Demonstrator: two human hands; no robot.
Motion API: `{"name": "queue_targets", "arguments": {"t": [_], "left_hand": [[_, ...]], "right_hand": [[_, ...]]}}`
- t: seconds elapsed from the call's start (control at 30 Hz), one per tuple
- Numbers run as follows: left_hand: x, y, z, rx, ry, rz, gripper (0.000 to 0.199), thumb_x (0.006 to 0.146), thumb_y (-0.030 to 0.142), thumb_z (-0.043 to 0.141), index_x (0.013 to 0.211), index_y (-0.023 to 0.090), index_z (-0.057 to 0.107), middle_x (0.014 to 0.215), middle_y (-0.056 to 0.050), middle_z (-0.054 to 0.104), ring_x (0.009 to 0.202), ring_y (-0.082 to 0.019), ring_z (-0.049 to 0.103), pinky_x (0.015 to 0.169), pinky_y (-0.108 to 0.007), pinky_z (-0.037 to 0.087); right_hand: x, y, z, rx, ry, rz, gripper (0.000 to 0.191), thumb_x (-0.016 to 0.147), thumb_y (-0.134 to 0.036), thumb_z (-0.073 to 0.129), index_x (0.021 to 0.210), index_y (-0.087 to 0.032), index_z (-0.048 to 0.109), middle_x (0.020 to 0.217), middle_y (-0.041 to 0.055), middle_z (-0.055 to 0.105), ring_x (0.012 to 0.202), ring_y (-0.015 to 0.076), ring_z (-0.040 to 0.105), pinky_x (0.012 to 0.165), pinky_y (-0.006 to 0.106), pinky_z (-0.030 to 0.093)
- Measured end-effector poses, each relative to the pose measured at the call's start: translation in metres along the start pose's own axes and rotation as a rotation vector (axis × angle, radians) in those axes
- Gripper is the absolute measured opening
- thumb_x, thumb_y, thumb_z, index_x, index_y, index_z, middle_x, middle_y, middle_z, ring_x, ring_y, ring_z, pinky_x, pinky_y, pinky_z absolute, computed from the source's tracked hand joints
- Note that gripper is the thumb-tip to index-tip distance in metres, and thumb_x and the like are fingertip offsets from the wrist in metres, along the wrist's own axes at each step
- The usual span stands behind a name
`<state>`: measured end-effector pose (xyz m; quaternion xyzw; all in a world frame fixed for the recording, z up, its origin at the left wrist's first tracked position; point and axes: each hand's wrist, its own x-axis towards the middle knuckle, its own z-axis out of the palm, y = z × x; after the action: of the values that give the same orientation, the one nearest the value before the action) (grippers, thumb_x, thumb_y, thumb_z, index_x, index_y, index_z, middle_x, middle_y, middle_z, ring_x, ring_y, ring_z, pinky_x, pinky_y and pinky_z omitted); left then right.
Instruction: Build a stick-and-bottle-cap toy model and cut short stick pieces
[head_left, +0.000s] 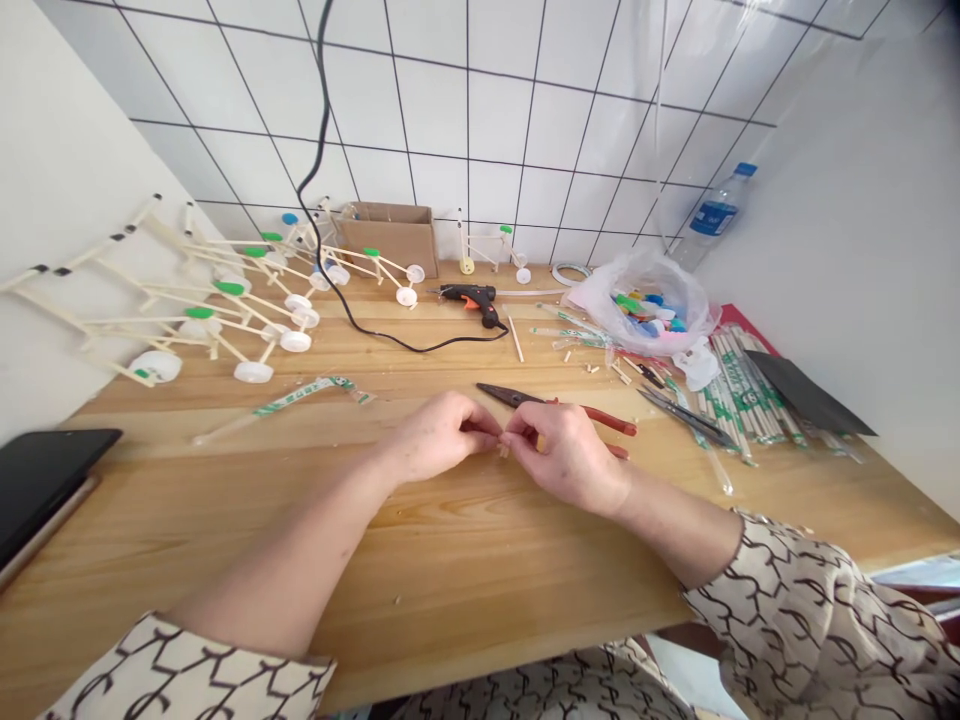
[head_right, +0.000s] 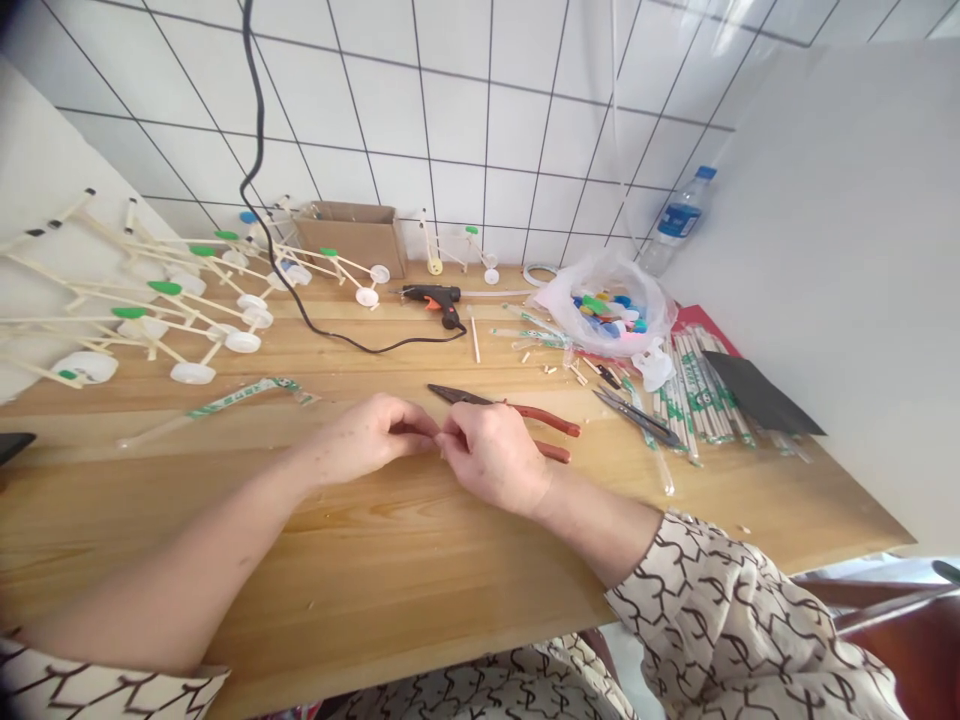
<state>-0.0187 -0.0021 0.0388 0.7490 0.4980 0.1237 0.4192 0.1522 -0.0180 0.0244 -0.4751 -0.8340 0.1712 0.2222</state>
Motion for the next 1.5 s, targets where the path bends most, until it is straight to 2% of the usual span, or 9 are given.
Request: {"name": "queue_targets", "arguments": {"t": [0.17,0.23,0.33,0.53,0.67,0.83,1.23,1.5], "left_hand": [[0.002,-0.002,0.001,-0.044,-0.002,0.018,0.020,0.071,0.024,0.053,0.077,0.018,0.071,0.078,0.000,0.071,0.079,-0.021,0.062,0.066,-0.026,0.042],[0.002,-0.003,0.002,-0.054,-0.006,0.011,0.019,0.070,0.023,0.054,0.076,0.018,0.071,0.077,0.000,0.071,0.078,-0.020,0.062,0.065,-0.026,0.043],[0.001,-0.002,0.003,-0.090,0.005,-0.004,0.017,0.068,0.024,0.057,0.076,0.018,0.070,0.076,0.000,0.071,0.075,-0.020,0.062,0.063,-0.026,0.043],[0.002,-0.002,0.009,-0.276,0.027,0.042,0.017,0.068,0.026,0.060,0.079,0.017,0.068,0.078,-0.002,0.069,0.078,-0.019,0.061,0.069,-0.027,0.045],[0.005,-0.005,0.017,-0.395,0.085,0.050,0.017,0.071,0.028,0.059,0.081,0.016,0.068,0.078,-0.003,0.068,0.074,-0.016,0.059,0.070,-0.027,0.044],[0.004,-0.002,0.020,-0.473,0.142,0.022,0.013,0.068,0.026,0.061,0.072,0.014,0.065,0.063,0.000,0.061,0.062,-0.013,0.054,0.063,-0.026,0.043],[0.001,0.004,0.019,-0.408,0.208,0.084,0.018,0.071,0.031,0.059,0.067,0.014,0.063,0.065,-0.001,0.061,0.063,-0.013,0.053,0.062,-0.024,0.041],[0.001,0.003,0.016,-0.256,0.230,0.091,0.017,0.074,0.027,0.054,0.069,0.014,0.064,0.063,0.000,0.062,0.059,-0.013,0.053,0.057,-0.023,0.040]], "right_hand": [[-0.001,-0.005,0.000,-0.135,-0.048,-0.114,0.009,0.078,-0.014,0.050,0.075,-0.013,0.059,0.067,0.0043,0.063,0.059,0.0135,0.054,0.060,0.025,0.039],[-0.001,-0.005,0.001,-0.130,-0.054,-0.115,0.009,0.078,-0.013,0.050,0.075,-0.013,0.059,0.068,0.0044,0.063,0.060,0.0135,0.054,0.059,0.025,0.039],[0.000,-0.004,0.000,-0.031,-0.035,-0.045,0.010,0.077,-0.014,0.051,0.071,-0.015,0.059,0.063,0.0014,0.061,0.056,0.0112,0.052,0.057,0.024,0.038],[0.005,0.003,-0.004,0.377,0.003,0.234,0.013,0.075,-0.024,0.054,0.067,-0.015,0.058,0.055,-0.0019,0.056,0.047,0.0079,0.044,0.044,0.019,0.033],[0.007,0.009,-0.005,0.500,0.031,0.261,0.015,0.074,-0.028,0.055,0.068,-0.014,0.058,0.058,-0.0007,0.057,0.052,0.0091,0.048,0.048,0.020,0.037],[0.007,0.011,-0.003,0.548,0.052,0.276,0.014,0.073,-0.027,0.055,0.067,-0.014,0.057,0.058,-0.0010,0.056,0.053,0.0091,0.048,0.050,0.021,0.038],[0.006,0.010,0.000,0.605,0.122,0.263,0.013,0.073,-0.025,0.055,0.064,-0.015,0.055,0.054,-0.0023,0.054,0.049,0.0076,0.045,0.046,0.019,0.035],[0.010,0.007,-0.003,0.590,0.047,0.274,0.014,0.071,-0.025,0.055,0.064,-0.014,0.058,0.057,-0.0006,0.057,0.051,0.0082,0.047,0.046,0.019,0.037]]}}
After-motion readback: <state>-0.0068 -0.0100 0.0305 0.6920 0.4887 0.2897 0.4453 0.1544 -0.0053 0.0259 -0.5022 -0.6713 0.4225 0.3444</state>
